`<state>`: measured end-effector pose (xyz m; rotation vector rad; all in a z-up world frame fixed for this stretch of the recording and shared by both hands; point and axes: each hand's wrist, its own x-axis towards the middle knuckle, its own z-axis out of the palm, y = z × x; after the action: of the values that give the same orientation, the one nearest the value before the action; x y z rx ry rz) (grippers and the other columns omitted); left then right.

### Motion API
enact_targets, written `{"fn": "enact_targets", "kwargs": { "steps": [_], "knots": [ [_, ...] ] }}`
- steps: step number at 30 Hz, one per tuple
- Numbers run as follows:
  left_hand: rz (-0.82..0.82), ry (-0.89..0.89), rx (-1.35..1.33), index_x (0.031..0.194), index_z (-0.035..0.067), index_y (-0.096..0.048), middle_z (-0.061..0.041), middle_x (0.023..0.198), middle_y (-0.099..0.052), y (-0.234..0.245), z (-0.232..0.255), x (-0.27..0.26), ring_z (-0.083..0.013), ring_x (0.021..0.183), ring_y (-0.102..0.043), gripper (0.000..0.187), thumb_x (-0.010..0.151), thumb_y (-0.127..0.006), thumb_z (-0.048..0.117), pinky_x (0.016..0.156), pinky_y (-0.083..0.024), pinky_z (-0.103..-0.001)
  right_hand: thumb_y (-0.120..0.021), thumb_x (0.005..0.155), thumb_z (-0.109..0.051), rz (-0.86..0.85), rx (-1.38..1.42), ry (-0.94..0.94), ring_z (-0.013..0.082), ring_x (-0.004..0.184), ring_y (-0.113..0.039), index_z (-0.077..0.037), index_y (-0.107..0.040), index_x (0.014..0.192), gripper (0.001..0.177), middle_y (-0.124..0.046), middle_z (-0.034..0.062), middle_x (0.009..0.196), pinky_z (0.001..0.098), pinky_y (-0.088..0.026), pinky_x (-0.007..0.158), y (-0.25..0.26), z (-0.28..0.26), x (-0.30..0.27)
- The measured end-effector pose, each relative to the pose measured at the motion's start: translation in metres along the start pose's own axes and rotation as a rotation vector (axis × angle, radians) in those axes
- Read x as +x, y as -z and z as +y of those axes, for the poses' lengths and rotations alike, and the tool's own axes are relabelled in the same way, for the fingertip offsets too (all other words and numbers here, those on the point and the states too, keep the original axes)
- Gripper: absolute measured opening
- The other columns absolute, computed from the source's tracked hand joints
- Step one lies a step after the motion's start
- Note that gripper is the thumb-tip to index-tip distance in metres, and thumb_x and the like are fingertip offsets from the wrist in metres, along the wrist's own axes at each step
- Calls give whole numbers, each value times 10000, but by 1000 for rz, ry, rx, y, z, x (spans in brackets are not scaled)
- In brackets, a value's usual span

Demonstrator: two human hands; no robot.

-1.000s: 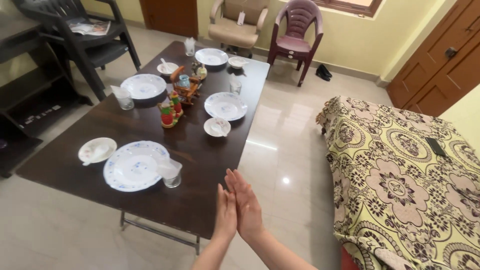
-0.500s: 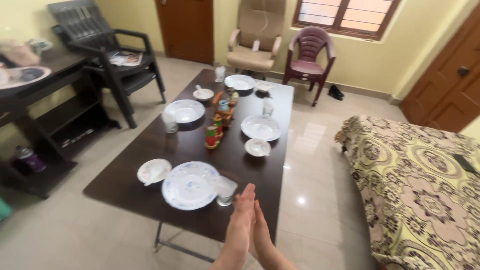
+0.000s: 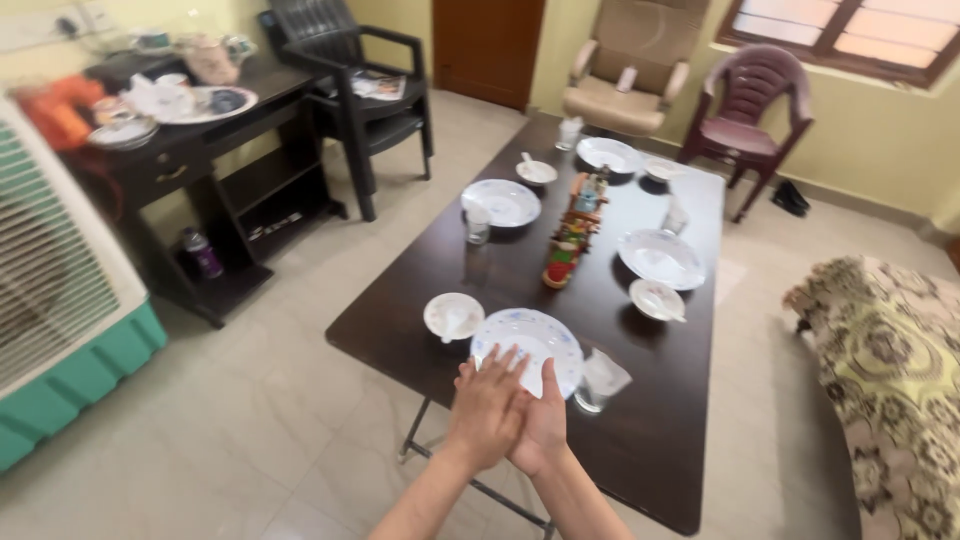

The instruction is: Folding white paper napkins and placing them on a dining table next to plates.

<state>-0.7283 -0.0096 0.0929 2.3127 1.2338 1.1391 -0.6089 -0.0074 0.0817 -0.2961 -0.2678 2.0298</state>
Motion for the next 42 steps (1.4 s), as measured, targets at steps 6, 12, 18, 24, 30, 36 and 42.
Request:
{"fn": "enact_targets", "kwargs": {
  "steps": [6,12,18,24,30,36,42],
  "knots": [
    [233,469,-541,1542,88,-361,-174,1570,-477,-19,-148,-41,-333,1443,-442,592,1035,-403,390,1174,-274,-537,-460,955,-656,-191,67,23,335,1408,-429,-60,-371,1491,806,-448,200,1520,466,-308,1191,-37,42,58],
    [335,821,-1657,1546,100,-339,-162,1556,-487,54,-169,-13,-324,1404,-488,679,1021,-383,529,1120,-378,-451,-443,1014,-449,-223,-1033,445,288,1570,-241,-70,-293,1575,693,-251,116,1698,444,-189,1248,37,128,159],
    [448,854,-1570,1567,100,-332,-112,1618,-420,66,-292,25,-261,1477,-396,723,1004,-307,553,1216,-283,-398,-324,1091,-452,-357,-1653,782,323,1597,-310,-29,-485,1540,638,-400,129,1682,485,-157,1296,48,145,291],
    [280,496,-720,1579,95,-354,-136,1663,-344,97,-360,96,-290,1540,-267,689,1038,-365,521,1213,-192,-489,-426,978,-627,42,-523,120,291,1553,-265,-140,-311,1589,789,-323,128,1680,497,-166,1255,138,160,454],
    [17,227,-114,1521,70,-469,-212,1612,-403,122,-413,120,-398,1521,-276,609,1038,-444,440,1179,-174,-603,-373,889,-765,-64,-47,-328,429,1478,-347,-229,-270,1578,879,-312,203,1640,671,-273,1147,112,178,509],
    [10,120,-78,1391,92,-631,-168,1481,-571,207,-495,160,-406,1454,-400,480,989,-454,284,1182,-201,-611,-301,944,-664,141,-50,-160,389,1412,-444,-118,-376,1537,809,-452,176,1563,592,-329,1145,-42,172,541],
    [108,6,-89,1287,103,-696,-176,1452,-596,259,-604,228,-401,1420,-447,398,1014,-464,276,1155,-318,-522,-302,1006,-666,-158,-77,68,292,1453,-404,-36,-330,1549,832,-415,153,1585,449,-292,1196,-109,185,626]
  ]
}}
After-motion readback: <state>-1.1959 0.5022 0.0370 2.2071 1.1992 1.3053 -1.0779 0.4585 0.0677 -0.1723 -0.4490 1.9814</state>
